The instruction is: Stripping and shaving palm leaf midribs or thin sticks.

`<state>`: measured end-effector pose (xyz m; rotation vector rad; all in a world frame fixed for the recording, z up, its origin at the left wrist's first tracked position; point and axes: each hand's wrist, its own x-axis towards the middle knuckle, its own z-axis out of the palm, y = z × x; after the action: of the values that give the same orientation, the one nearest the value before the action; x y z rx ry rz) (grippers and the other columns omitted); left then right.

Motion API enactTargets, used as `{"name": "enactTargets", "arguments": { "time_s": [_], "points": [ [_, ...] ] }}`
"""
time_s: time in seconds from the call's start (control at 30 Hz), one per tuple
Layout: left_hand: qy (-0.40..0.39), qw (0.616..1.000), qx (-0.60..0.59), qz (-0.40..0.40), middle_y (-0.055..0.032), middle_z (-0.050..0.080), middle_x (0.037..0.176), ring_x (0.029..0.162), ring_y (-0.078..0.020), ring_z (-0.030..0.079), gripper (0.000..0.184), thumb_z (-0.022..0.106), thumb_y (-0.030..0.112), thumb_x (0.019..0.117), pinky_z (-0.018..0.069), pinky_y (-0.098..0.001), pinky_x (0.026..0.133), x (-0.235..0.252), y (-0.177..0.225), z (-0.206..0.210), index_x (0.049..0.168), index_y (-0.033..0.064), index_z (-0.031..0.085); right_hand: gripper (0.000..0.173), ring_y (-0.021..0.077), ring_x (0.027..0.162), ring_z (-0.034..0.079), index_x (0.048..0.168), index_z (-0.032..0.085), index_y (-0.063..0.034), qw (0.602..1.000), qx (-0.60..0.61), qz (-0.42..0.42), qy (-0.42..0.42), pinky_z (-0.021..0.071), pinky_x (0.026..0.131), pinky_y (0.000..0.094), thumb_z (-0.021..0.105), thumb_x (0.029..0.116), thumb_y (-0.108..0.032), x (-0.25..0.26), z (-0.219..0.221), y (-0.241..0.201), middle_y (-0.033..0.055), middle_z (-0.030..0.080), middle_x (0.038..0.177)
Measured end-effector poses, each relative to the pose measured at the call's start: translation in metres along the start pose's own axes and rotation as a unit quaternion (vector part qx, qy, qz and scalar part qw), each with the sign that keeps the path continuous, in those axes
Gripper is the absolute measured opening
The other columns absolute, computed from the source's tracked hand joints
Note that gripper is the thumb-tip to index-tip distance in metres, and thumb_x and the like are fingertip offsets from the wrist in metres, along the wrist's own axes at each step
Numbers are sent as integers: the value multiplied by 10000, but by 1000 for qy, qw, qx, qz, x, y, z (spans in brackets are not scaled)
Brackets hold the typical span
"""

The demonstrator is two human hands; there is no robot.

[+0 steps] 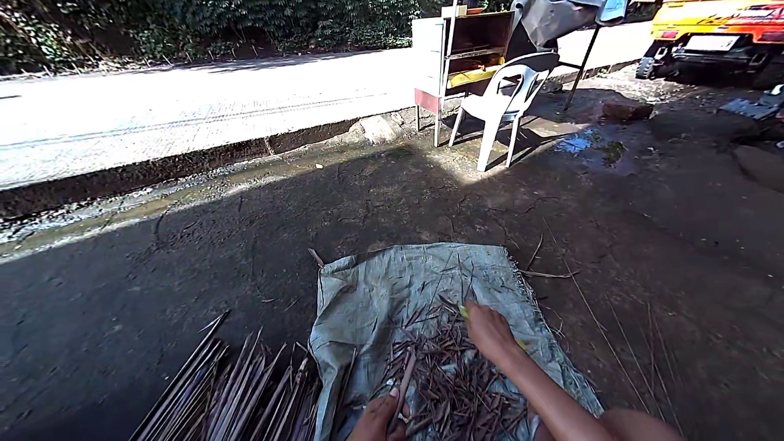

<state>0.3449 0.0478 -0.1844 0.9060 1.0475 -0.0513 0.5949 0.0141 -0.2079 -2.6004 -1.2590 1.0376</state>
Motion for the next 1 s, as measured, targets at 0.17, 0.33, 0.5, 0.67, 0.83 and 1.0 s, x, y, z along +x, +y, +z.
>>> {"name": "enactTargets", "arguments": {
  "time_s": [0.17, 0.33, 0.5, 0.67, 0.83, 1.0],
  "points": [
    [22, 1000, -12, -15, 90, 329, 502, 371, 18, 280, 389, 168, 221, 1148, 256, -127, 366, 7, 8, -2, 922, 105, 462, 268, 451, 1112, 663, 1254, 602, 33, 973, -7, -201, -117, 512, 923, 602, 493, 1062, -117, -57, 48, -52, 279, 684, 1125],
    [31, 999, -12, -5, 87, 329, 517, 382, 18, 277, 359, 164, 190, 1144, 256, -126, 375, 15, 9, 5, 923, 114, 436, 295, 460, 1143, 653, 1308, 546, 59, 977, -56, -170, -112, 504, 938, 598, 467, 1059, -77, -41, 48, -54, 294, 668, 1182],
    [19, 1000, 4, -5, 86, 329, 510, 378, 17, 278, 388, 158, 238, 1148, 253, -128, 374, 17, 13, 9, 918, 114, 444, 333, 458, 1179, 640, 1374, 519, 38, 990, -53, -106, -70, 496, 965, 594, 437, 1068, -64, -9, 38, -36, 284, 663, 1227],
    [34, 999, -25, -30, 63, 396, 518, 384, 1, 358, 434, 142, 252, 1148, 323, -132, 382, 15, 12, 9, 957, 77, 489, 351, 449, 1219, 623, 1396, 524, 23, 999, -32, -12, -25, 491, 988, 592, 444, 1070, -79, 16, 20, -6, 277, 649, 1274],
    [48, 995, -65, -62, 67, 382, 511, 370, 1, 342, 382, 154, 186, 1131, 318, -130, 369, 14, 15, 4, 940, 95, 472, 334, 439, 1219, 621, 1362, 552, 29, 998, -2, -37, -43, 494, 990, 578, 471, 1071, -116, -5, 13, -20, 279, 641, 1276],
    [47, 995, -76, -50, 67, 379, 511, 366, 7, 332, 366, 159, 151, 1125, 304, -126, 356, 18, 17, 7, 923, 102, 460, 287, 459, 1154, 642, 1292, 575, 53, 973, -12, -188, -133, 498, 949, 599, 477, 1061, -87, -50, 42, -51, 293, 663, 1182]
  ]
}}
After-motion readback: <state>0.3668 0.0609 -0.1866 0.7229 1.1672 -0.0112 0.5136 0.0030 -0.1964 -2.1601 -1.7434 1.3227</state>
